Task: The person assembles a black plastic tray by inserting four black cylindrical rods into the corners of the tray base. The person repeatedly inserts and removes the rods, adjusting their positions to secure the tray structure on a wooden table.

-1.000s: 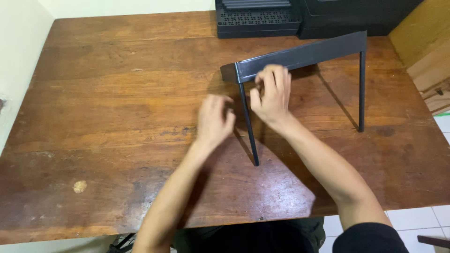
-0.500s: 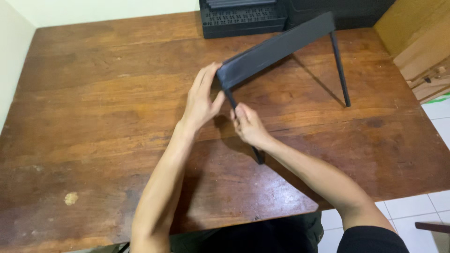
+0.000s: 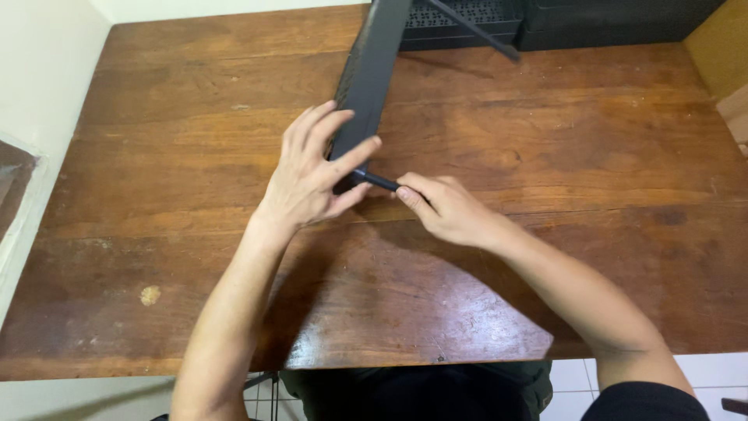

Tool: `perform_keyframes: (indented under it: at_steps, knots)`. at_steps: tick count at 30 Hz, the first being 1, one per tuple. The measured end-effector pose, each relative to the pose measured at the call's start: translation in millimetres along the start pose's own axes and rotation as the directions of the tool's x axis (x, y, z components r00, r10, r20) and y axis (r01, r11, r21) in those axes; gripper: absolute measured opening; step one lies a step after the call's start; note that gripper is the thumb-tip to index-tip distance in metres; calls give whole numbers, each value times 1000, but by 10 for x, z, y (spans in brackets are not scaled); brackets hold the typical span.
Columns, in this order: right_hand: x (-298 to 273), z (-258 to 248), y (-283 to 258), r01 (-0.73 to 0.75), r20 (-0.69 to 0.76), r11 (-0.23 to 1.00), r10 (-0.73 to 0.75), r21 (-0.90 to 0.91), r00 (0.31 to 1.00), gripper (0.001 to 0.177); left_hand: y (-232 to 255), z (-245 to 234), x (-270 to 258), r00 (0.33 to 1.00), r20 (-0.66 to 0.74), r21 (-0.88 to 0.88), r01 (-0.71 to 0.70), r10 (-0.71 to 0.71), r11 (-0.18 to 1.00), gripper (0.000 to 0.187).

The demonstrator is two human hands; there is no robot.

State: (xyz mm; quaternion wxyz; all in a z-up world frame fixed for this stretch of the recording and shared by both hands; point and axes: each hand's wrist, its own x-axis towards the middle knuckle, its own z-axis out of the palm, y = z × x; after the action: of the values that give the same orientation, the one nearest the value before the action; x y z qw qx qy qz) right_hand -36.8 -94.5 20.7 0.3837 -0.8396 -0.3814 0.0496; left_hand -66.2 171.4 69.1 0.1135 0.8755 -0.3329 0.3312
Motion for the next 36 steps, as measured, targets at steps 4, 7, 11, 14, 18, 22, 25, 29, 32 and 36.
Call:
perform_keyframes:
  at_steps: [4, 7, 11, 14, 18, 22, 25, 29, 32, 36]
  knots:
    - [24, -426, -201, 167, -58, 918, -201, -358, 978, 30, -10, -21, 248, 987, 93, -83, -124, 131, 989, 29]
    - [32, -667, -300, 234, -93, 712, -388, -661, 917, 27, 52, 50, 333, 987, 87, -157, -122, 137, 980, 26]
    - [56, -772, -368, 238, -30, 481, -486, -844, 873, 29, 170, 139, 323, 998, 25, -255, -44, 52, 966, 25]
    - [91, -787, -382, 224, -13, 530, -406, -818, 914, 29, 230, 175, 313, 994, 30, -206, -97, 106, 974, 17]
    - [137, -916, -287, 113, 160, 641, 15, -759, 987, 30, 245, 231, 391, 987, 49, -164, -144, 154, 976, 18]
    - [63, -954, -95, 176, 177, 635, -62, -752, 982, 28, 265, 260, 409, 984, 69, -142, -156, 167, 977, 18]
    - [11, -866, 22, 262, 94, 463, -355, -846, 930, 18, 277, 260, 399, 986, 64, -134, -148, 157, 980, 17]
    - [46, -854, 50, 221, 71, 539, -286, -813, 956, 25, 289, 278, 407, 989, 67, -114, -122, 130, 986, 17]
    - [125, -978, 4, 132, 277, 710, 91, -692, 957, 22, 292, 286, 407, 983, 85, -114, -151, 162, 982, 18]
    - [5, -994, -36, 162, 86, 561, -160, -812, 983, 30, 273, 250, 405, 991, 61, -94, -113, 119, 989, 19]
